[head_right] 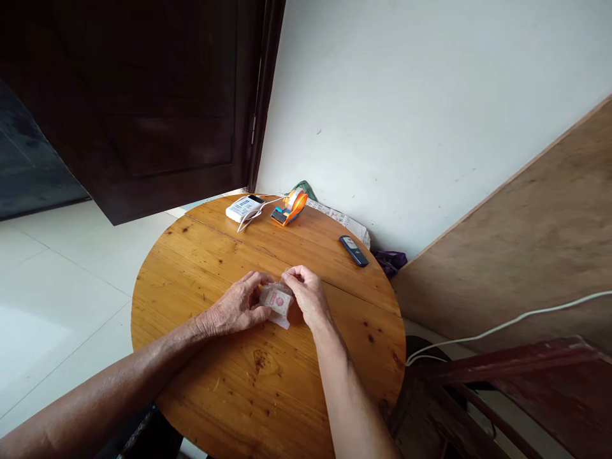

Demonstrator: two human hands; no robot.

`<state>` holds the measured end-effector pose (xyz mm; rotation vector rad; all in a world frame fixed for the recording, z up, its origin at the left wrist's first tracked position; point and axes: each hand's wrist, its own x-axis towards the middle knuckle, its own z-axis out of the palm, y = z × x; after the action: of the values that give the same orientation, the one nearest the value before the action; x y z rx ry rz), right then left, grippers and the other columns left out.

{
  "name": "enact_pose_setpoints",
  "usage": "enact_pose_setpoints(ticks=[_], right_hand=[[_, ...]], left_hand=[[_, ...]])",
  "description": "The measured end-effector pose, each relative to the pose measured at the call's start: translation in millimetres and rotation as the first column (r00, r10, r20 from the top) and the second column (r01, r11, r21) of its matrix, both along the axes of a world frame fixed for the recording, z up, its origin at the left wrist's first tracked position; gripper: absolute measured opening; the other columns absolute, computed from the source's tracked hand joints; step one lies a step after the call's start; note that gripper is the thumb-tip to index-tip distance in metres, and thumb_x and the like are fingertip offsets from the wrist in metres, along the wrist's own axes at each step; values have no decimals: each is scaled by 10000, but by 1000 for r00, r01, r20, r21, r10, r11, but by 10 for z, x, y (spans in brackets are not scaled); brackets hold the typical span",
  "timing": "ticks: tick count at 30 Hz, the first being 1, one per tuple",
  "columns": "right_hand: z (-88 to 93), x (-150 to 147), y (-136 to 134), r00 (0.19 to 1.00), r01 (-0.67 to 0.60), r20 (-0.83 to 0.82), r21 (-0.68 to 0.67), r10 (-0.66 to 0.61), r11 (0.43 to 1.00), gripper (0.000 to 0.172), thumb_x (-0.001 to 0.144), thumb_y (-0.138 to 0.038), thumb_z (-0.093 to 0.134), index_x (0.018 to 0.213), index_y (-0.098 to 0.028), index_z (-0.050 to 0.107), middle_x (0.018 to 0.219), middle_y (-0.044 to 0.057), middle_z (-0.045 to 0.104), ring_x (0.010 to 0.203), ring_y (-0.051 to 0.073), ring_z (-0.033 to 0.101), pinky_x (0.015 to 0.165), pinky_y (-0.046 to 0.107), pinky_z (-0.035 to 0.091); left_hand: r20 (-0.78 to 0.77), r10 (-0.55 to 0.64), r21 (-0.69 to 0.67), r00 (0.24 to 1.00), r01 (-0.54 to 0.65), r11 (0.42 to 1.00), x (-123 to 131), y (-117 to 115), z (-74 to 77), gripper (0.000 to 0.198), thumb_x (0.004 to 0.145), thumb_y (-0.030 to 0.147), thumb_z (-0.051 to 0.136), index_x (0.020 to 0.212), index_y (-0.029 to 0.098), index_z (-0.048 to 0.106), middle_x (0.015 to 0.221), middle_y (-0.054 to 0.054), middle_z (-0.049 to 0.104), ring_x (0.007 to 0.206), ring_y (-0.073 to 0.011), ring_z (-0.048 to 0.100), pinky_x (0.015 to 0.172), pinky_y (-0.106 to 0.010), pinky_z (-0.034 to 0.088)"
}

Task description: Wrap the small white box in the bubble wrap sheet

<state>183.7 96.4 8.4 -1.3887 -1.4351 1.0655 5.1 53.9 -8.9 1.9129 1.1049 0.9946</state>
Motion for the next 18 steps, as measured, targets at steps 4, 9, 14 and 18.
enact_pose_setpoints(ticks=[4, 9, 14, 18], right_hand=[[83, 30, -84, 999, -34, 37, 93, 30, 995, 242, 719, -418, 690, 711, -182, 639, 642, -12, 625, 588, 130, 526, 570, 250, 424], [223, 31, -226, 955, -195, 263, 210, 136, 958, 170, 835, -311, 595, 745, -190, 674, 725, 6, 682, 671, 155, 599, 658, 275, 464], [239, 40, -394, 804, -364, 593, 433, 43, 825, 183, 893, -205, 562, 770, -212, 697, 842, 31, 711, 812, 188, 608, 797, 335, 444], [172, 49, -533, 702, -414, 705, 520, -101, 747, 193, 923, -195, 557, 832, -215, 726, 899, 41, 718, 860, 207, 588, 796, 363, 417]], left_hand=[[-42, -2, -34, 999, 0, 999, -9, -17, 51, 500, 732, 231, 679, 1226, 220, 608, 1008, -42, 560, 864, -189, 586, 765, -307, 501], [-44, 68, -92, 997, -71, 993, 1, -2, 57, 420, 711, 287, 726, 1112, 178, 664, 938, -31, 549, 733, -147, 560, 686, -287, 488], [26, 74, -70, 997, -72, 995, 12, 13, 43, 375, 705, 282, 720, 1048, 163, 630, 922, -22, 572, 739, -143, 549, 665, -275, 472], [41, 69, -85, 997, -65, 994, 10, 17, 29, 351, 700, 235, 700, 1036, 160, 628, 936, -23, 559, 714, -125, 543, 634, -258, 467]])
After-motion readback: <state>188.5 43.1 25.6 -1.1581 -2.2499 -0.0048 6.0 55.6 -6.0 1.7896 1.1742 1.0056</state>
